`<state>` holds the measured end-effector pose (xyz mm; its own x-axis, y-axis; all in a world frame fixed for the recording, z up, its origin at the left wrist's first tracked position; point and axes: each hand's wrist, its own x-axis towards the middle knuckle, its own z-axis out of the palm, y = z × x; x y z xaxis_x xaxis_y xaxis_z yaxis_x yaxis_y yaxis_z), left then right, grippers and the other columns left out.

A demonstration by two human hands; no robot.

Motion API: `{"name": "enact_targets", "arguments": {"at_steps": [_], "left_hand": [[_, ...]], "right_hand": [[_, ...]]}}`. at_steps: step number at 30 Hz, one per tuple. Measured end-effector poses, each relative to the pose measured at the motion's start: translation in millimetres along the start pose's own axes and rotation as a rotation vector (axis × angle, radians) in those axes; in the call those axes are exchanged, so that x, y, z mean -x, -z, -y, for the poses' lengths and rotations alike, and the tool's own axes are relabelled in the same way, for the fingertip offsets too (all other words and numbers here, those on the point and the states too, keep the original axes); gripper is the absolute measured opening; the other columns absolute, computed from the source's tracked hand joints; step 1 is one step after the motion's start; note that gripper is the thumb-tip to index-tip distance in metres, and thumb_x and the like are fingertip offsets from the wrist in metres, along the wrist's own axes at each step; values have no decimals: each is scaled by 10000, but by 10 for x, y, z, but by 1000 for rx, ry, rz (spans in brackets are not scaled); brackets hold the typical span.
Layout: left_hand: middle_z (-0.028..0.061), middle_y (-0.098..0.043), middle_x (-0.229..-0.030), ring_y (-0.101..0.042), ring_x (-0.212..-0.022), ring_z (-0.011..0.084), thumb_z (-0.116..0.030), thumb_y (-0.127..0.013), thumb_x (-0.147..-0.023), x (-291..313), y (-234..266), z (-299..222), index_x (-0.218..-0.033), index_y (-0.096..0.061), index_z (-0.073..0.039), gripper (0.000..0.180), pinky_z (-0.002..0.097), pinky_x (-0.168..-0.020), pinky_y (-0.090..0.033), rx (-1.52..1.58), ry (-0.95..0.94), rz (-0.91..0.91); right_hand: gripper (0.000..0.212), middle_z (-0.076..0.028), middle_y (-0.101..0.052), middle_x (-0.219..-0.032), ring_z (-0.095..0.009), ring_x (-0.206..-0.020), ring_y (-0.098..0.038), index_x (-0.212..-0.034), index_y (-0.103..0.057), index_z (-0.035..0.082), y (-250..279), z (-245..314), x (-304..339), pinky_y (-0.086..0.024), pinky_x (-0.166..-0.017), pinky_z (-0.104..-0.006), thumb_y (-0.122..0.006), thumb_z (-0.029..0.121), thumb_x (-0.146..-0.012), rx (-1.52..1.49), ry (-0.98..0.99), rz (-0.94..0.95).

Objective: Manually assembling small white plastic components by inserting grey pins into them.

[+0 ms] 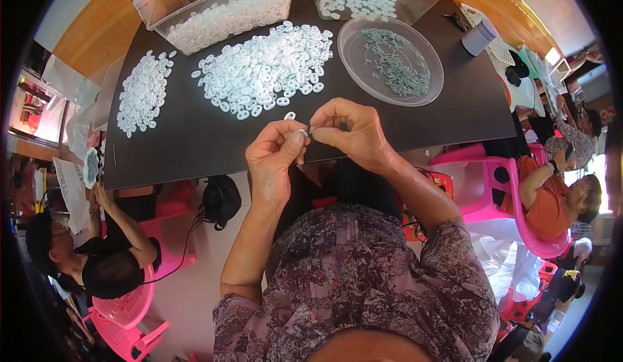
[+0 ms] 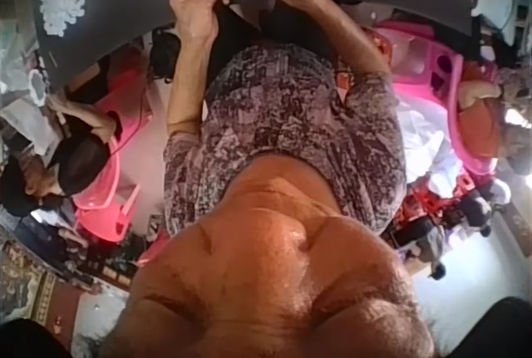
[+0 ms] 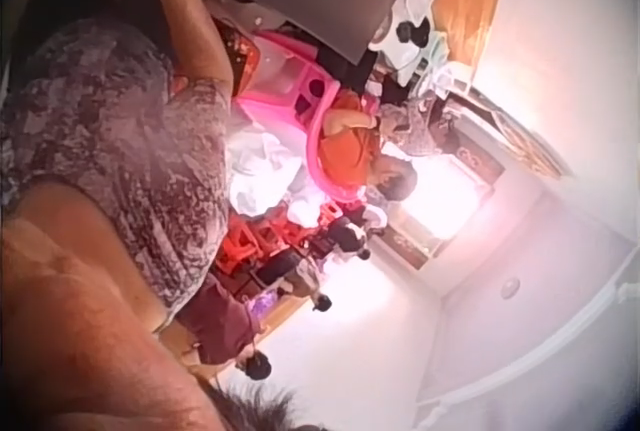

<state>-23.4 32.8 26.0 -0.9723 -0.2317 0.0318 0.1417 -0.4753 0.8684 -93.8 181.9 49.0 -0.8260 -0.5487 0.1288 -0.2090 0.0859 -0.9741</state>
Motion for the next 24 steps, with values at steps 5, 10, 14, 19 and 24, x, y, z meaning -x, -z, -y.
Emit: {"name": "enact_targets", "arguments": {"at_steps": [5,10,14,19,24], "left_hand": [[68,-615,-794,-509,-612,98,-37,-623,-836,43,-14,-42,-949,-617,41,138,201,-552,-408,72,27,-42],[70,-617,-817,-544,-677,113,-32,-639,-820,62,36,8,-956,-612,49,161,230,-553,-430,85,2,-25],[60,-616,-820,-538,-679,107,-5,-640,-809,73,42,32,-982,-611,60,188,229,-547,-431,75,13,-60],[53,-614,-811,-523,-656,102,6,-640,-804,64,80,42,-966,-615,59,172,225,-541,-426,50,33,-62],[48,-610,-765,-505,-597,91,-9,-619,-818,116,99,-15,-872,-620,21,62,207,-521,-400,-105,16,-140]], "right_hand": [[99,17,-591,-774,-32,-704,-507,-874,-621,5,-71,6,13,-410,-637,-198,-644,21,-778,28,18,-9],[90,21,-586,-767,-29,-698,-502,-862,-626,9,-107,4,25,-405,-633,-198,-644,19,-775,45,35,-30],[96,8,-582,-777,-43,-700,-504,-858,-628,12,-131,5,36,-405,-633,-208,-650,16,-765,61,53,-32],[99,-2,-572,-782,-59,-700,-507,-852,-630,17,-148,4,21,-407,-633,-220,-653,14,-756,112,82,-44],[94,-15,-554,-767,-76,-692,-505,-827,-624,12,-246,28,-8,-414,-637,-228,-654,-1,-739,159,100,-37]]}}
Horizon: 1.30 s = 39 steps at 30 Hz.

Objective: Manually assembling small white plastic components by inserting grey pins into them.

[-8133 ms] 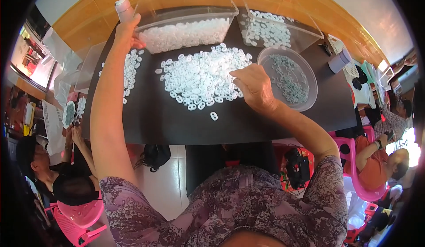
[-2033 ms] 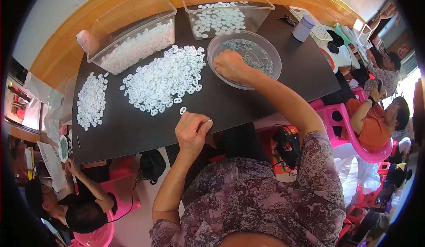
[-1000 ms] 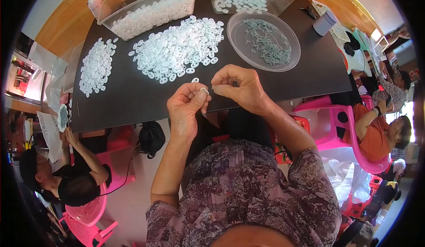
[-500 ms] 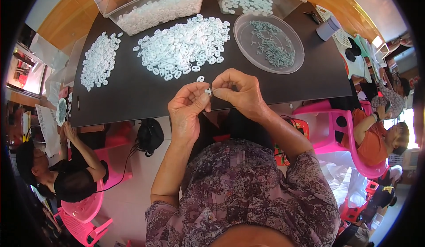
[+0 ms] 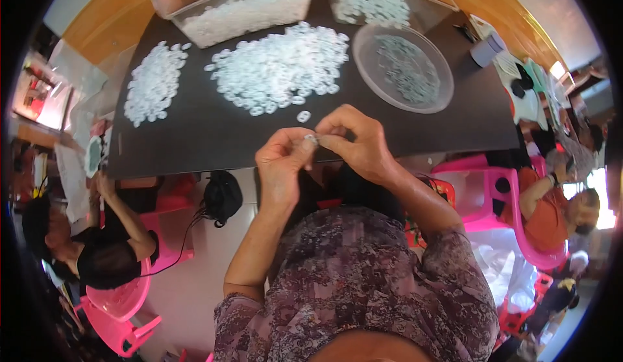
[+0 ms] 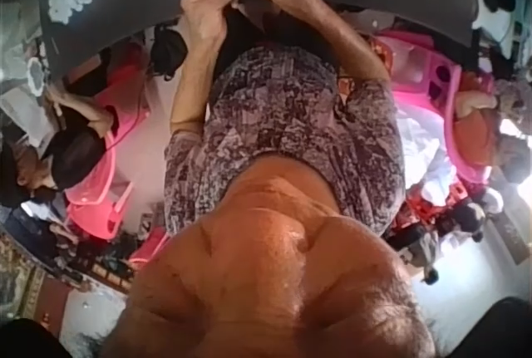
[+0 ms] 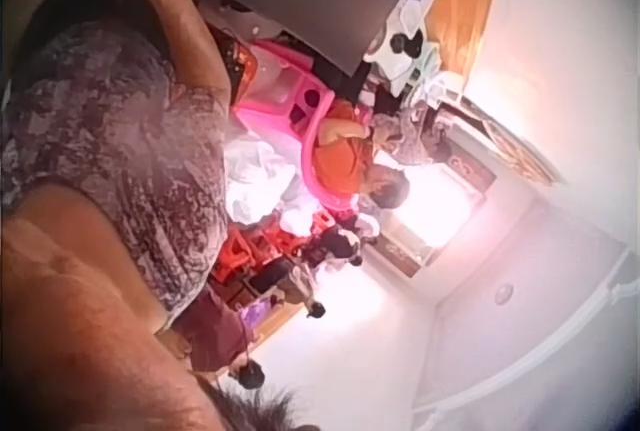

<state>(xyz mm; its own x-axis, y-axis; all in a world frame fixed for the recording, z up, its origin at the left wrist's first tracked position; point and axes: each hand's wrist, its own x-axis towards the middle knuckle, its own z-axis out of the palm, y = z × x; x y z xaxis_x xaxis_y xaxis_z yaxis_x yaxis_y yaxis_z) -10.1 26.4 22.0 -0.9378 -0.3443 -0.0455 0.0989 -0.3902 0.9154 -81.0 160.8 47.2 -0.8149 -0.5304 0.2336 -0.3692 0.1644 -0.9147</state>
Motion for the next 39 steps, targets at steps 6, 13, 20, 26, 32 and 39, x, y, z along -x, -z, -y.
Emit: {"name": "enact_targets", "arguments": {"at_steps": [6,13,20,26,32,39], "left_hand": [[29,-586,-750,-513,-605,76,-58,-591,-863,-17,20,115,-875,-577,-15,47,199,-512,-419,68,25,99],[25,-577,-763,-492,-611,71,-121,-595,-880,91,9,76,-895,-570,-11,114,192,-530,-411,84,-27,83],[45,-600,-758,-520,-597,82,-66,-585,-869,81,-29,13,-897,-587,-8,65,203,-510,-417,62,-22,20],[58,-598,-756,-517,-590,98,-41,-593,-852,36,21,-11,-883,-592,9,58,210,-507,-411,122,-21,19],[57,-603,-753,-515,-599,92,-53,-607,-849,38,20,35,-878,-592,18,78,205,-514,-408,94,-16,30],[36,-603,-753,-509,-603,79,-78,-622,-847,64,39,31,-870,-600,5,89,198,-516,-401,9,-22,20]], "right_hand": [[86,-23,-554,-777,-86,-693,-512,-815,-617,7,-15,4,24,-409,-631,-220,-637,-33,-742,43,139,-13],[66,-66,-548,-745,-147,-654,-522,-798,-603,13,-60,19,75,-419,-593,-264,-616,-38,-758,15,207,-37],[45,-62,-557,-801,-122,-760,-563,-853,-569,-13,-68,2,69,-451,-683,-248,-547,-33,-819,35,124,-7],[69,-48,-555,-811,-89,-744,-549,-859,-585,-1,-75,-33,-2,-440,-655,-228,-603,-16,-794,101,139,-4],[111,-41,-535,-768,-92,-651,-523,-840,-590,20,-52,-34,27,-420,-576,-236,-637,-25,-751,-77,30,9],[122,-21,-578,-787,-75,-695,-520,-866,-605,11,-52,-53,48,-423,-635,-235,-650,5,-754,-20,26,25]]}}
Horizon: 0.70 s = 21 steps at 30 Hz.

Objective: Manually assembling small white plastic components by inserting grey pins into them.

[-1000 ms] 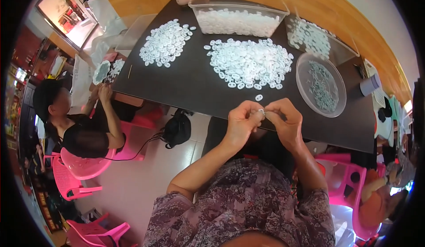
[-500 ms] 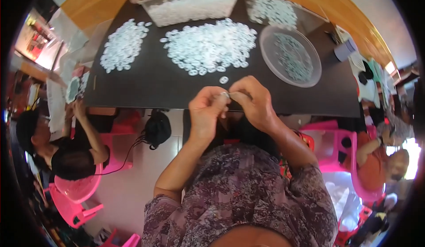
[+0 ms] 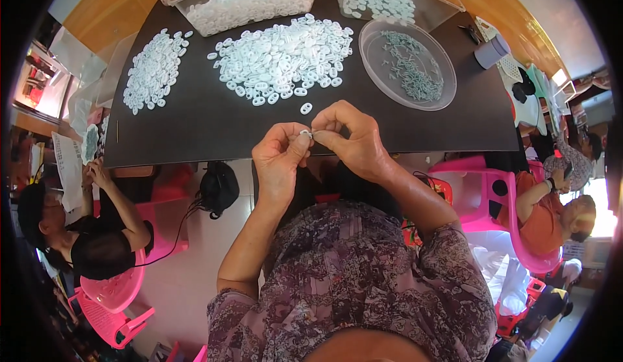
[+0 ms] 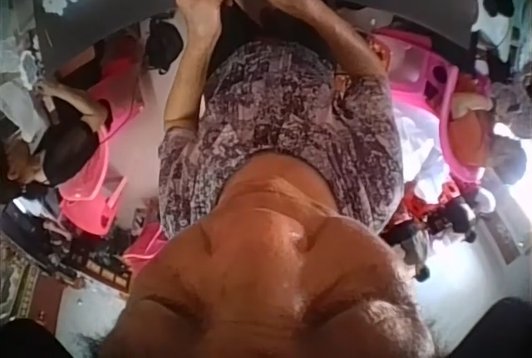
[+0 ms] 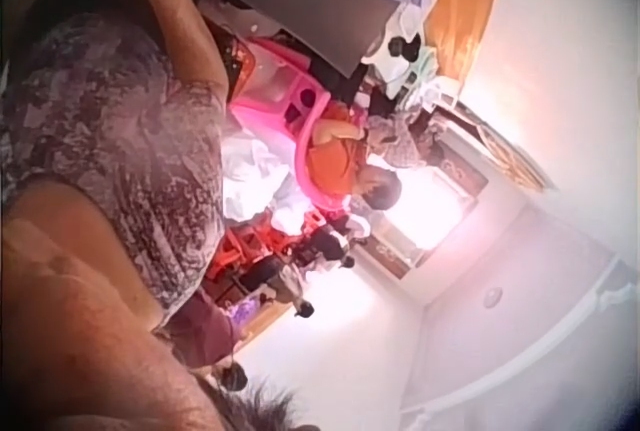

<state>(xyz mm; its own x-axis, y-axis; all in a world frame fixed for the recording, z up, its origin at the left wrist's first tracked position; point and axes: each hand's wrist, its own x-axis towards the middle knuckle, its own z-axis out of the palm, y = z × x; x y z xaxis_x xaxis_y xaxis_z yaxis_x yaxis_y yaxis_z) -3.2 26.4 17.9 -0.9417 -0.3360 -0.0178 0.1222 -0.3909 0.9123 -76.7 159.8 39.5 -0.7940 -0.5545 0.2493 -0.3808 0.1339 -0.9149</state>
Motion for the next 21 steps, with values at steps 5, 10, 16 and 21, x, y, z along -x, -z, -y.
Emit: {"name": "enact_targets", "arguments": {"at_steps": [5,10,16,21], "left_hand": [[30,-599,-750,-504,-607,75,-81,-621,-848,7,-2,-18,-871,-602,3,90,192,-518,-397,-49,-9,-2],[28,-596,-748,-503,-610,75,-76,-618,-848,7,7,-25,-874,-603,3,85,192,-520,-397,-75,-15,1],[31,-595,-746,-504,-608,75,-71,-618,-844,14,11,-30,-876,-604,4,83,190,-518,-398,-86,-2,-15],[34,-600,-746,-510,-610,75,-74,-622,-843,12,20,-8,-881,-608,4,88,185,-513,-397,-90,-1,-11]], "right_hand": [[121,-25,-563,-784,-81,-695,-511,-855,-607,12,-3,0,-2,-419,-634,-237,-657,0,-745,28,12,-4],[116,-28,-556,-785,-85,-690,-507,-837,-611,13,-16,9,-1,-418,-632,-240,-661,-6,-734,35,18,-25],[120,-28,-557,-788,-84,-688,-508,-839,-612,10,-16,-11,6,-419,-628,-236,-656,-18,-730,47,16,-48],[121,-28,-558,-791,-83,-687,-508,-841,-612,9,-25,-12,17,-421,-627,-234,-654,-20,-732,38,8,-39]]}}
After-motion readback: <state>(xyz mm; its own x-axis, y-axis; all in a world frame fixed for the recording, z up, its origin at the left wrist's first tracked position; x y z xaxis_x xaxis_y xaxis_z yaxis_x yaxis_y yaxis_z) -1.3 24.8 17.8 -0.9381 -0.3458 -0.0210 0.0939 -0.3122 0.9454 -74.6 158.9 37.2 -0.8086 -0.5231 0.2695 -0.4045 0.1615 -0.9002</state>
